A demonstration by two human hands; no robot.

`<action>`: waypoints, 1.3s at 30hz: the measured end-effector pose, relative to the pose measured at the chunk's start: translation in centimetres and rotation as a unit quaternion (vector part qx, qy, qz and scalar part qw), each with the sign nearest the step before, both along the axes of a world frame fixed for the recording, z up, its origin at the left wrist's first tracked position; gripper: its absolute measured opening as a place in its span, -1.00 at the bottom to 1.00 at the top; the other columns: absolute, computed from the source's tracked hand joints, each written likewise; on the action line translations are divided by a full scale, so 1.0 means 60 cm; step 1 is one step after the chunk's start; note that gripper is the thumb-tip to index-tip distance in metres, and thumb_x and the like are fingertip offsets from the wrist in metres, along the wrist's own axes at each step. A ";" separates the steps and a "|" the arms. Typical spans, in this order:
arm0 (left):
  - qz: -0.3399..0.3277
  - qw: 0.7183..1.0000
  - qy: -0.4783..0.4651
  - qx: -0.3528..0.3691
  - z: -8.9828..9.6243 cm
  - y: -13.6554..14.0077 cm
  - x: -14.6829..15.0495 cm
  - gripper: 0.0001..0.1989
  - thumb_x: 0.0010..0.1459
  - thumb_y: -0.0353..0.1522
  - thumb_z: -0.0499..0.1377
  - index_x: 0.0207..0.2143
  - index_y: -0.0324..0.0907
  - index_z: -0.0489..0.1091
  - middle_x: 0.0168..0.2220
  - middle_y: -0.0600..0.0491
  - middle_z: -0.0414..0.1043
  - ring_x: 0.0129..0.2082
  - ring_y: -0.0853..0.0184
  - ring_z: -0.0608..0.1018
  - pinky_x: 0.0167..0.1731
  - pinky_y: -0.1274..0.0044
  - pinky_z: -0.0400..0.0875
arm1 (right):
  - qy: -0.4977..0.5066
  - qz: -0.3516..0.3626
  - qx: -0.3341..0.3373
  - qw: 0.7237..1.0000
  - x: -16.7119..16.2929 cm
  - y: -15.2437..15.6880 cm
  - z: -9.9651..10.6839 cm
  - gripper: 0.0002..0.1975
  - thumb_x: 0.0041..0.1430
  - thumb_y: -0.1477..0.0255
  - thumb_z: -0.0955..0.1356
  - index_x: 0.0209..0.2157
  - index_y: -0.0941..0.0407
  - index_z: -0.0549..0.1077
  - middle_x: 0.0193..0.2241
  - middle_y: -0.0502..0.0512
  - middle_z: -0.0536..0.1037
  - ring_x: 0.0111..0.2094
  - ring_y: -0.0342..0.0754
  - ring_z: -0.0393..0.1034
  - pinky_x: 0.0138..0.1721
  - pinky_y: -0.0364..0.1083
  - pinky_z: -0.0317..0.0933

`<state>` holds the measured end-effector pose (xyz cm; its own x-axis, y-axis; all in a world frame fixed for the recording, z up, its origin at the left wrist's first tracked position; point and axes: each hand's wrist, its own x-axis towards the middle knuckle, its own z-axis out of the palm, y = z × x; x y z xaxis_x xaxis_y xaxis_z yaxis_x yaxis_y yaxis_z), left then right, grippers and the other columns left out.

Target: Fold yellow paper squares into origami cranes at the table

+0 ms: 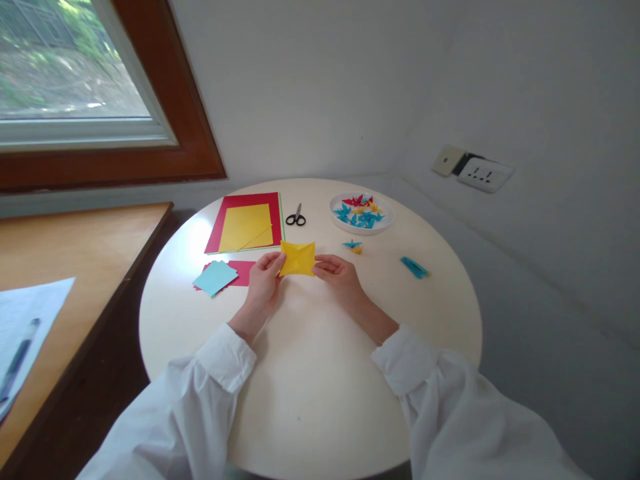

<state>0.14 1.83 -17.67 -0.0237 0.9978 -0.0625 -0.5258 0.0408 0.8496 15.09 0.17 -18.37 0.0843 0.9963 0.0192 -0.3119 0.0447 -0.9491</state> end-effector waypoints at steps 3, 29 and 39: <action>-0.012 1.000 -0.006 -0.010 0.001 -0.001 -0.001 -0.74 -0.21 -0.33 0.36 -0.42 -0.22 0.42 -0.39 0.09 0.43 -0.37 0.41 0.46 -0.31 0.56 0.33 | -0.001 0.000 0.006 1.000 0.000 -0.001 0.001 -0.71 -0.33 0.44 0.49 -0.42 0.09 0.49 -0.51 -0.05 0.58 -0.43 -0.13 0.46 -0.21 -0.06 0.30; -0.191 0.981 -0.005 0.015 0.005 -0.012 0.003 -0.78 -0.13 -0.39 0.32 -0.36 -0.21 0.45 -0.35 0.04 0.45 -0.35 0.39 0.48 -0.28 0.54 0.32 | -0.005 -0.042 0.032 0.999 0.004 -0.001 0.001 -0.61 -0.28 0.29 0.49 -0.32 0.09 0.49 -0.41 0.01 0.59 -0.38 -0.08 0.47 -0.37 -0.07 0.38; -0.035 0.988 0.134 0.065 0.003 -0.010 0.003 -0.78 -0.16 -0.34 0.33 -0.56 -0.19 0.30 -0.57 0.17 0.31 -0.52 0.46 0.40 -0.43 0.58 0.29 | -0.016 -0.080 0.055 0.995 -0.001 0.001 0.000 -0.69 -0.31 0.33 0.50 -0.42 0.10 0.49 -0.43 -0.01 0.57 -0.41 -0.08 0.47 -0.38 -0.07 0.42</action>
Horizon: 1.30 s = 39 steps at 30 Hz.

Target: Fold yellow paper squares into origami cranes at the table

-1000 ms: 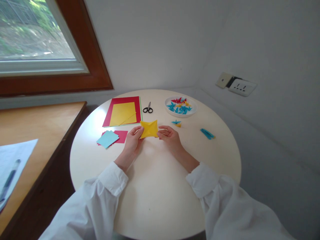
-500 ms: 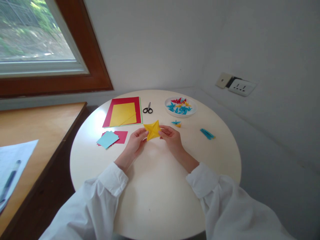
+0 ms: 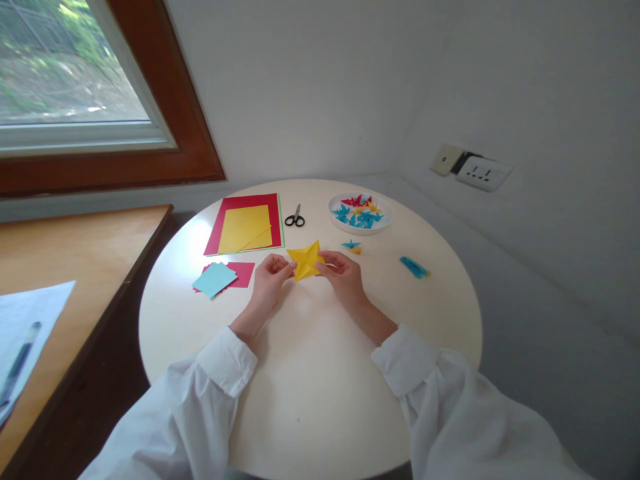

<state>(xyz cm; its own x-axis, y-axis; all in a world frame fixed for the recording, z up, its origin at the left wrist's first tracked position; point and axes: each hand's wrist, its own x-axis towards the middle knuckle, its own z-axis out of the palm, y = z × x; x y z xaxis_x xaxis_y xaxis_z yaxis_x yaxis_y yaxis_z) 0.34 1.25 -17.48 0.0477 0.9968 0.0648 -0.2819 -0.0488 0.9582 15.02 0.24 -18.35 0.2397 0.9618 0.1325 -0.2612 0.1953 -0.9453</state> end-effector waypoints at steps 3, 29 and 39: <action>0.036 0.991 0.103 0.073 -0.003 -0.001 0.001 -0.82 -0.11 -0.34 0.29 -0.58 -0.20 0.34 -0.58 0.13 0.33 -0.51 0.42 0.39 -0.44 0.56 0.27 | -0.013 -0.008 0.009 1.000 0.000 -0.001 0.000 -0.71 -0.29 0.34 0.49 -0.42 0.11 0.49 -0.40 0.01 0.57 -0.38 -0.06 0.48 -0.33 -0.03 0.43; 0.049 0.976 0.183 0.111 -0.015 0.003 0.003 -0.86 -0.04 -0.31 0.23 -0.47 -0.22 0.40 -0.44 0.04 0.44 -0.39 0.34 0.48 -0.30 0.48 0.38 | -0.153 0.008 0.118 0.981 -0.004 -0.013 -0.014 -0.79 -0.03 0.41 0.39 -0.28 0.12 0.50 -0.24 0.10 0.55 -0.19 -0.05 0.47 -0.08 -0.05 0.38; 0.017 0.997 0.060 0.041 -0.015 0.002 0.003 -0.74 -0.09 -0.29 0.27 -0.42 -0.17 0.24 -0.52 0.16 0.39 -0.49 0.42 0.48 -0.43 0.57 0.32 | -0.133 0.021 0.105 0.985 -0.010 -0.016 -0.012 -0.85 -0.07 0.43 0.40 -0.38 0.12 0.45 -0.35 0.06 0.55 -0.28 -0.06 0.50 -0.16 -0.07 0.41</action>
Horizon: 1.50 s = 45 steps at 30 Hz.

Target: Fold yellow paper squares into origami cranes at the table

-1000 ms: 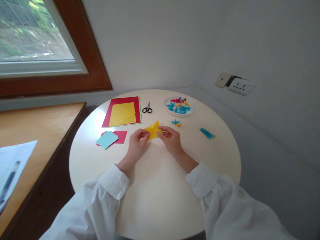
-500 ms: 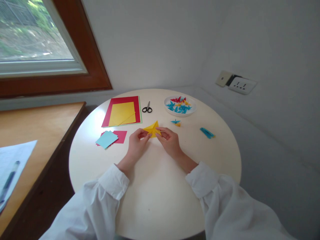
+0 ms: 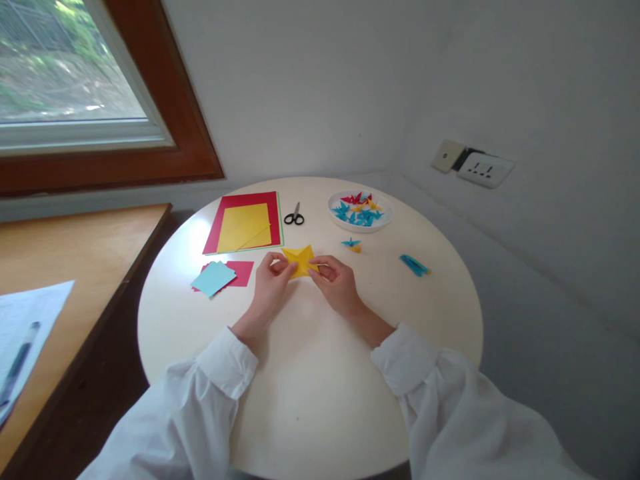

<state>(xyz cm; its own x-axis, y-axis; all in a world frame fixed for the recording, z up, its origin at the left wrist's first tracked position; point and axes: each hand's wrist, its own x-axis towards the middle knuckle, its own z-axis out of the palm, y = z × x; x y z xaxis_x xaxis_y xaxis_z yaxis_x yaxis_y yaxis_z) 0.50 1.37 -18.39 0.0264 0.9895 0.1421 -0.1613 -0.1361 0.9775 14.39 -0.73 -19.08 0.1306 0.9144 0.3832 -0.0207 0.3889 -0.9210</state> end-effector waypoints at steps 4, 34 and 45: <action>-0.020 0.998 -0.048 -0.034 0.001 -0.002 0.001 -0.69 -0.10 -0.30 0.29 -0.39 -0.16 0.20 -0.51 0.16 0.42 -0.49 0.42 0.50 -0.43 0.58 0.32 | 0.009 0.012 -0.014 1.000 -0.001 0.001 0.000 -0.82 -0.08 0.42 0.40 -0.35 0.12 0.46 -0.31 0.08 0.56 -0.27 -0.05 0.50 -0.18 -0.07 0.41; -0.058 0.983 -0.134 -0.115 0.017 -0.005 0.000 -0.67 -0.15 -0.36 0.30 -0.35 -0.14 0.21 -0.46 0.16 0.43 -0.45 0.44 0.51 -0.40 0.59 0.35 | 0.092 0.010 -0.095 0.991 0.011 0.019 -0.004 -0.72 -0.22 0.37 0.44 -0.34 0.10 0.54 -0.30 0.07 0.61 -0.28 -0.01 0.50 -0.17 0.03 0.39; -0.101 0.980 -0.129 -0.113 0.025 -0.010 0.000 -0.65 -0.20 -0.39 0.34 -0.32 -0.16 0.30 -0.41 0.12 0.49 -0.40 0.44 0.54 -0.29 0.56 0.37 | 0.121 0.019 -0.122 0.985 0.009 0.016 -0.001 -0.62 -0.29 0.32 0.49 -0.32 0.13 0.54 -0.32 0.09 0.61 -0.29 -0.01 0.50 -0.25 0.02 0.43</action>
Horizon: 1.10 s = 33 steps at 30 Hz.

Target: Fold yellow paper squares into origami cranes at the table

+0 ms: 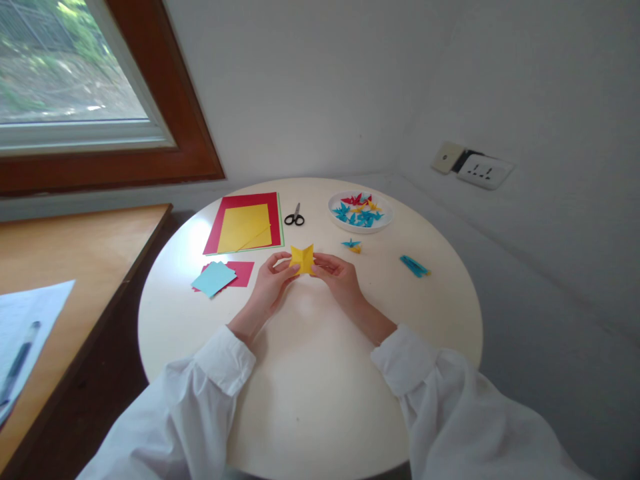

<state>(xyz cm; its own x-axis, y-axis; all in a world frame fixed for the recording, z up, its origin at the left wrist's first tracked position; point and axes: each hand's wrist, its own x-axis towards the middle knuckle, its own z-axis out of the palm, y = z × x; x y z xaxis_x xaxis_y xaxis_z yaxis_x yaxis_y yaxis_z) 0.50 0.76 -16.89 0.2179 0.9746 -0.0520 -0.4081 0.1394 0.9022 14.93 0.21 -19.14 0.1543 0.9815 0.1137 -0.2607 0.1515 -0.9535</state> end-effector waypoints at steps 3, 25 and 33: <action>-0.001 1.000 0.003 0.004 -0.002 0.001 -0.001 -0.66 -0.19 -0.38 0.34 -0.32 -0.16 0.31 -0.40 0.10 0.50 -0.39 0.43 0.54 -0.28 0.55 0.38 | 0.010 -0.001 -0.002 1.000 -0.001 0.000 -0.001 -0.63 -0.30 0.34 0.50 -0.33 0.13 0.53 -0.32 0.10 0.61 -0.29 0.00 0.51 -0.25 0.03 0.43; 0.060 0.996 0.065 0.028 -0.015 0.007 0.001 -0.76 -0.21 -0.30 0.36 -0.46 -0.24 0.46 -0.38 0.02 0.49 -0.36 0.38 0.50 -0.27 0.52 0.35 | -0.114 -0.028 0.060 0.991 0.001 -0.003 -0.007 -0.82 -0.10 0.31 0.41 -0.45 0.13 0.52 -0.43 0.05 0.58 -0.38 -0.07 0.46 -0.28 -0.04 0.41; 0.151 0.969 0.159 0.116 -0.023 0.013 -0.002 -0.82 -0.19 -0.29 0.33 -0.54 -0.21 0.48 -0.23 0.00 0.41 -0.27 0.32 0.48 -0.27 0.51 0.35 | -0.225 -0.108 0.144 0.958 0.006 -0.003 -0.003 -0.93 -0.05 0.38 0.38 -0.50 0.08 0.50 -0.30 0.10 0.45 -0.22 -0.05 0.39 -0.21 -0.04 0.35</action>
<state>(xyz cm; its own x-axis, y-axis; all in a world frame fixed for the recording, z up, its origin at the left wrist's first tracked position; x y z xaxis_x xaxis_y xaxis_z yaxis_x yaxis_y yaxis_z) 0.37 1.54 -18.27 -0.0706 0.9849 0.1578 -0.0950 -0.1642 0.9818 15.32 0.06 -19.31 0.2229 0.8503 0.4768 0.2336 0.4282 -0.8729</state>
